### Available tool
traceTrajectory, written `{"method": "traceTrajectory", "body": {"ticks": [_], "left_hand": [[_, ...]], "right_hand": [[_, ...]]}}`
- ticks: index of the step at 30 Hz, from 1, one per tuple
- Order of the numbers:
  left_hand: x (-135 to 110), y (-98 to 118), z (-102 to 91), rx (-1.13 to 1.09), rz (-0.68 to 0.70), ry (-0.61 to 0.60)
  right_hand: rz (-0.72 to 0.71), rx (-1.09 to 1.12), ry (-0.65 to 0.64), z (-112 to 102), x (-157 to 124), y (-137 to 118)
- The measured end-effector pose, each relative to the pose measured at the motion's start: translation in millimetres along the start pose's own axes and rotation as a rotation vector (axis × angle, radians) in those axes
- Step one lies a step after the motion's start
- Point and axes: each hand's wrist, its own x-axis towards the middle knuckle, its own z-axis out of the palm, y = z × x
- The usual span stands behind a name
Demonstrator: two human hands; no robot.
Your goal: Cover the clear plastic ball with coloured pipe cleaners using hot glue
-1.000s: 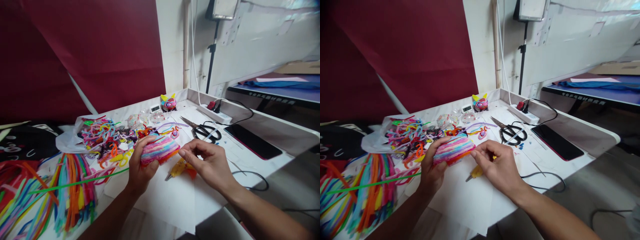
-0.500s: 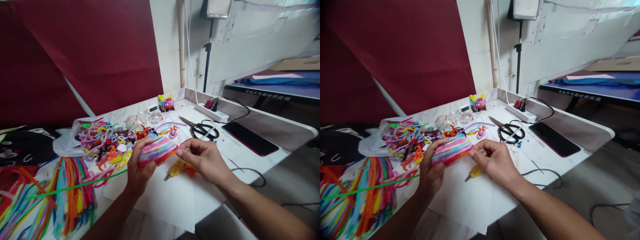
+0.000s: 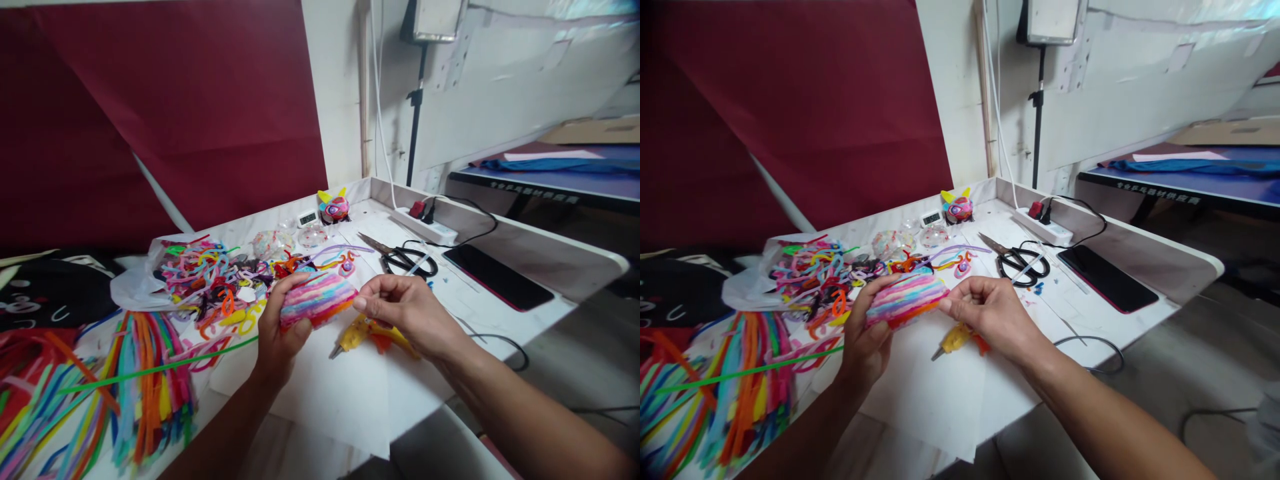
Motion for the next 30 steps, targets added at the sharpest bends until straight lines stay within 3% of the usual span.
{"method": "traceTrajectory", "body": {"ticks": [10, 18, 22, 30], "left_hand": [[-2.3, -0.6, -2.9, -0.025, -0.038, -0.045], [-2.0, 1.0, -1.3, -0.189, -0.090, -0.074], [-1.1, 8.3, 3.4, -0.327, -0.178, -0.061], [0.0, 18.9, 8.4, -0.511, -0.314, -0.118]], "right_hand": [[0.019, -0.010, -0.009, -1.7, -2.7, -4.3], [-0.178, -0.141, 0.047, -8.4, 3.3, -4.7], [-0.174, -0.166, -0.072, -11.3, 9.1, -6.8], [-0.064, 0.015, -0.273, -12.0, 16.8, -5.7]]}}
